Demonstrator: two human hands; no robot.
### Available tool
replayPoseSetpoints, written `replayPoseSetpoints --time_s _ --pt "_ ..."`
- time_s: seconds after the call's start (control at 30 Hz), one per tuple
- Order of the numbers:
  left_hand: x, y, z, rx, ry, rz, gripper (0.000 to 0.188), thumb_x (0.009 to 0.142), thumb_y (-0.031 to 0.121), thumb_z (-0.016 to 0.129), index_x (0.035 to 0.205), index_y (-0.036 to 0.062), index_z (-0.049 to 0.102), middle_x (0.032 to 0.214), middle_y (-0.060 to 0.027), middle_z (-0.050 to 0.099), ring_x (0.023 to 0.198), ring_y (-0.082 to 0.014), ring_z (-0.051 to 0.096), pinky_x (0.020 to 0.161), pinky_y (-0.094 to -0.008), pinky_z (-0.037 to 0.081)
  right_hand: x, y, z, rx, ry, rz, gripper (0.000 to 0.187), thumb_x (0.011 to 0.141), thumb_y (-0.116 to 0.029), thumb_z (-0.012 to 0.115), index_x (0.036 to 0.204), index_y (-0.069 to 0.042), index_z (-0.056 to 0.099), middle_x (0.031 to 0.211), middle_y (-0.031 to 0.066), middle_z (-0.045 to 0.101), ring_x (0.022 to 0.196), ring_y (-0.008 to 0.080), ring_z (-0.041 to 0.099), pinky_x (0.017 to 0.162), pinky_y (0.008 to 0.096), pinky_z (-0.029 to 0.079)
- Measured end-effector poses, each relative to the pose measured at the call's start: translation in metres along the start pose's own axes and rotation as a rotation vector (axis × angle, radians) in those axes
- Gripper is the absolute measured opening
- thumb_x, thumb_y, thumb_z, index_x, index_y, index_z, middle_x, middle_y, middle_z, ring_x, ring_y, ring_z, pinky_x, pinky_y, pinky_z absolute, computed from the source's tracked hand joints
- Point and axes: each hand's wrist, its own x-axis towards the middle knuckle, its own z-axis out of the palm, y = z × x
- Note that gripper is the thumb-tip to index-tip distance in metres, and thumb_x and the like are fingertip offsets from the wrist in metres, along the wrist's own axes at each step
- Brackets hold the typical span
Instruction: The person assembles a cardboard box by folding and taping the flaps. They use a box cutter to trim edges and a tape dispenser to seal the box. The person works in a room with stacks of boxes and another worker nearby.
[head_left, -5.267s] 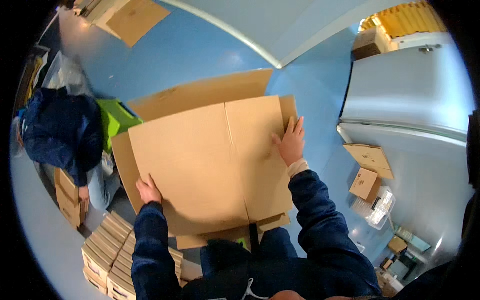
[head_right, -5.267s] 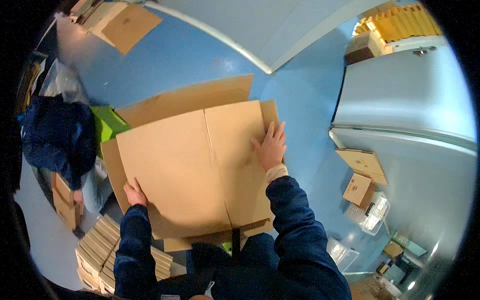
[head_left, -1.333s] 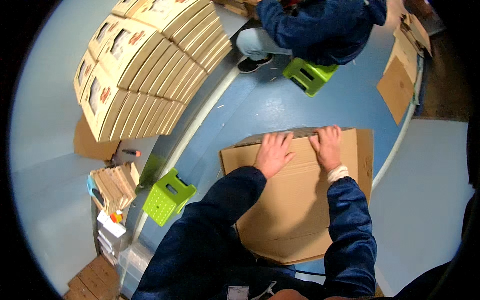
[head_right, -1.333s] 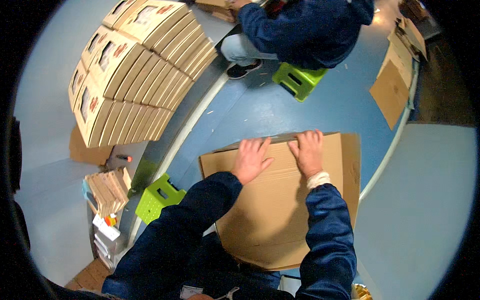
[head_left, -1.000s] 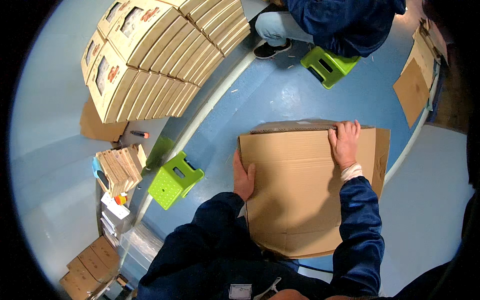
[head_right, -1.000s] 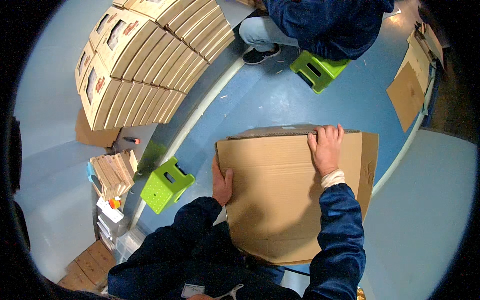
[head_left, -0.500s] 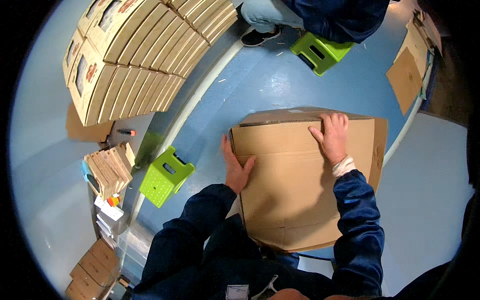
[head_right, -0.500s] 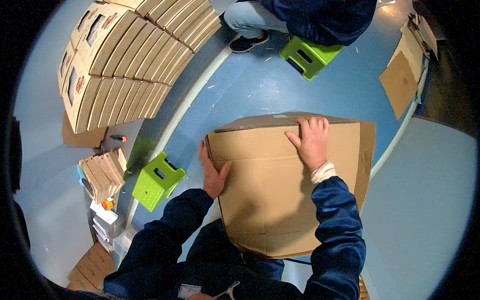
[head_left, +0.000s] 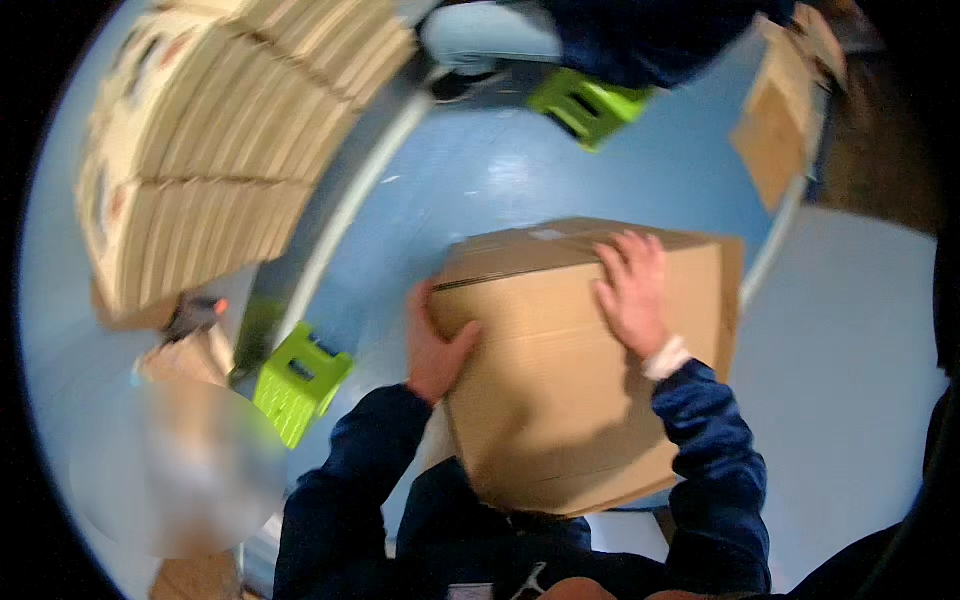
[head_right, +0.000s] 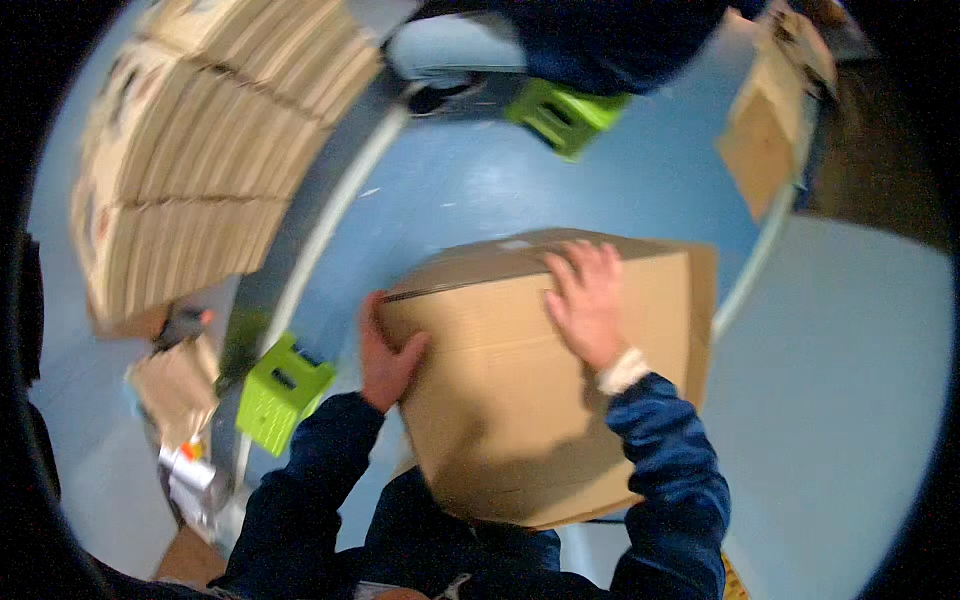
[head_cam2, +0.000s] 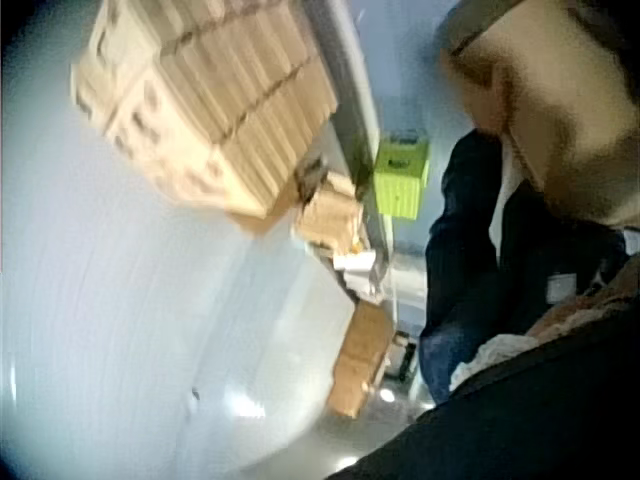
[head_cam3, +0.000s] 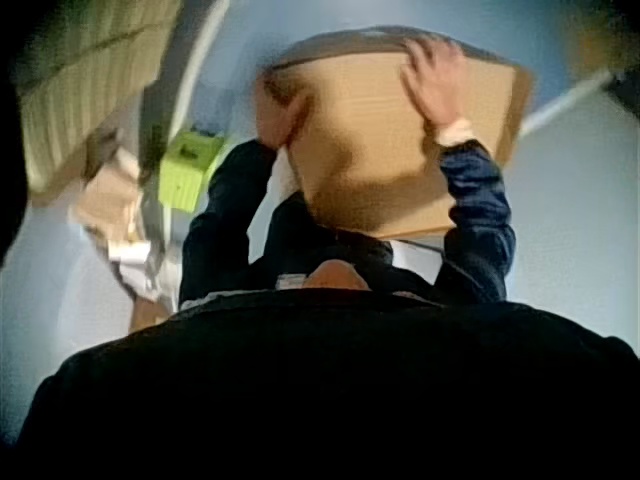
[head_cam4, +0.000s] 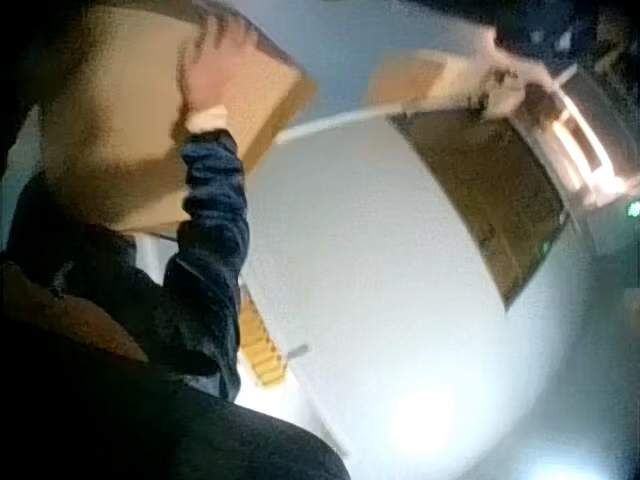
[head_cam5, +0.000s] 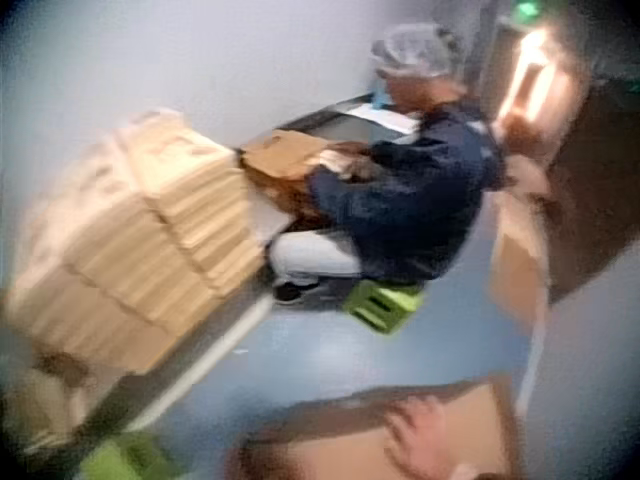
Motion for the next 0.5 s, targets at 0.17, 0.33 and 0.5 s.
replayPoseSetpoints --time_s 0.17,0.33,0.5 --pt "0.009 0.006 0.006 0.787 0.080 0.534 0.095 0.075 0.046 0.077 0.147 0.0055 0.030 0.151 -0.0218 0.029 0.142 -0.0415 0.022 0.114 -0.0585 0.016 0.005 0.001 0.017 0.020 0.003 -0.013 0.048 0.088 -0.030 0.061 0.132 -0.011 0.051 0.135 0.0148 0.046 0.133 0.0336 0.037 0.116 0.0537 0.019" --pt "0.026 0.028 0.009 0.890 -0.107 0.472 0.095 0.073 0.062 0.072 0.145 0.0100 0.038 0.145 -0.0165 0.037 0.139 -0.0402 0.027 0.109 -0.0572 0.021 -0.003 0.007 0.011 0.078 0.001 -0.012 0.049 0.089 -0.032 0.060 0.133 -0.012 0.050 0.136 0.0143 0.045 0.133 0.0337 0.036 0.116 0.0517 0.020" --pt "0.026 0.033 0.012 0.919 -0.124 0.436 0.100 0.065 0.061 0.077 0.142 0.0085 0.041 0.133 -0.0155 0.043 0.129 -0.0390 0.036 0.104 -0.0540 0.028 -0.013 0.012 0.002 0.243 0.114 0.072 0.059 0.086 -0.031 0.065 0.136 -0.007 0.046 0.145 0.0198 0.037 0.138 0.0374 0.031 0.117 0.0507 0.019"
